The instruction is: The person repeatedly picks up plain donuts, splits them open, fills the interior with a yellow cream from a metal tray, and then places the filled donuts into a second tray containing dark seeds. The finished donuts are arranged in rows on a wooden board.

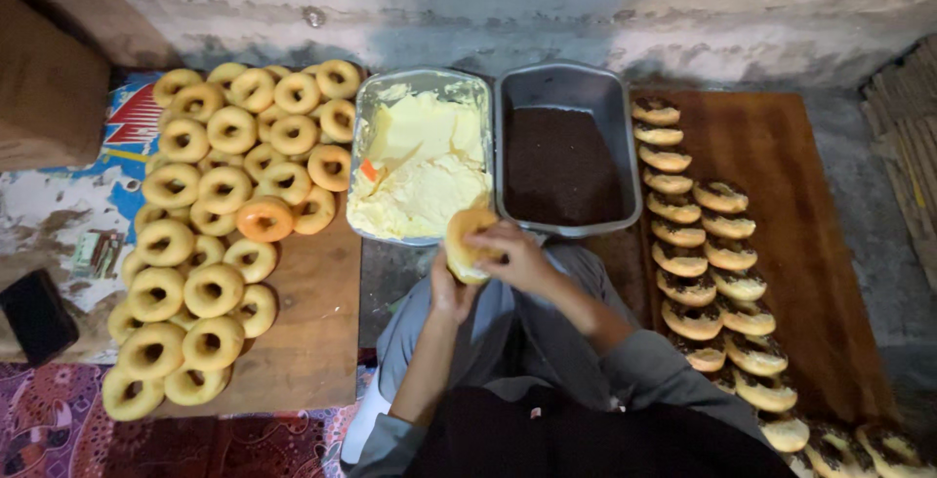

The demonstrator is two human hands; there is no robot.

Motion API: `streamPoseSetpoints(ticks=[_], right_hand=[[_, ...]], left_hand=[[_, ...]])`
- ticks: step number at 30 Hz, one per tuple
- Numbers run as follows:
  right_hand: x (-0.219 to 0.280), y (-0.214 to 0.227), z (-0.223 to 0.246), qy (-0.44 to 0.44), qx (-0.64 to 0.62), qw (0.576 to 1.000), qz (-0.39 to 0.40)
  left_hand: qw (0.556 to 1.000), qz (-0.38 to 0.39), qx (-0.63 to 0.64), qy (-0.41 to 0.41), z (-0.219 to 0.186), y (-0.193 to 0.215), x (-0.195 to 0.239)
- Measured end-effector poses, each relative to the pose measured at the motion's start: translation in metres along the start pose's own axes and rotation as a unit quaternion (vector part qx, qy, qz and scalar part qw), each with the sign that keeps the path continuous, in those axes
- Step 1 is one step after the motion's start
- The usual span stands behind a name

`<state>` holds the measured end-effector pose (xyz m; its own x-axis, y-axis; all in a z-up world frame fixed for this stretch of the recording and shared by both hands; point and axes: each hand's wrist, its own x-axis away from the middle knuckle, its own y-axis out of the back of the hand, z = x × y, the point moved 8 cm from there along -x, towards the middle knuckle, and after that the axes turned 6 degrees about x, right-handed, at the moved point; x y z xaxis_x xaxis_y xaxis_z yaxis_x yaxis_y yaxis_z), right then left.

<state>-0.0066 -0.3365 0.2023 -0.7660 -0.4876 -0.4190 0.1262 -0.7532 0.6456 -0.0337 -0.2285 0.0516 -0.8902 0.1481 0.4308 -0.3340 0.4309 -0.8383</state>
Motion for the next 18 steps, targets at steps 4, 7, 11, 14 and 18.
streamPoseSetpoints(ticks=[4, 7, 11, 14, 18], right_hand=[[0.006, 0.029, -0.001, -0.015, 0.023, 0.995, -0.091], [0.013, 0.014, 0.005, 0.097, 0.055, 0.992, 0.061], [0.008, 0.028, -0.075, 0.082, 0.156, 0.984, 0.028], [-0.009, 0.052, -0.209, -0.167, 0.001, 0.972, -0.166], [0.003, 0.025, -0.329, -0.421, -0.142, 0.878, -0.175]], left_hand=[[1.0, 0.018, -0.01, 0.003, 0.013, -0.023, 0.0], [0.998, 0.048, -0.012, -0.031, -0.006, -0.035, -0.013], [0.999, -0.005, 0.046, 0.0, -0.014, -0.02, -0.03], [0.998, 0.0, 0.06, 0.012, -0.006, -0.011, -0.032], [0.997, -0.026, 0.063, 0.025, 0.009, 0.005, -0.03]])
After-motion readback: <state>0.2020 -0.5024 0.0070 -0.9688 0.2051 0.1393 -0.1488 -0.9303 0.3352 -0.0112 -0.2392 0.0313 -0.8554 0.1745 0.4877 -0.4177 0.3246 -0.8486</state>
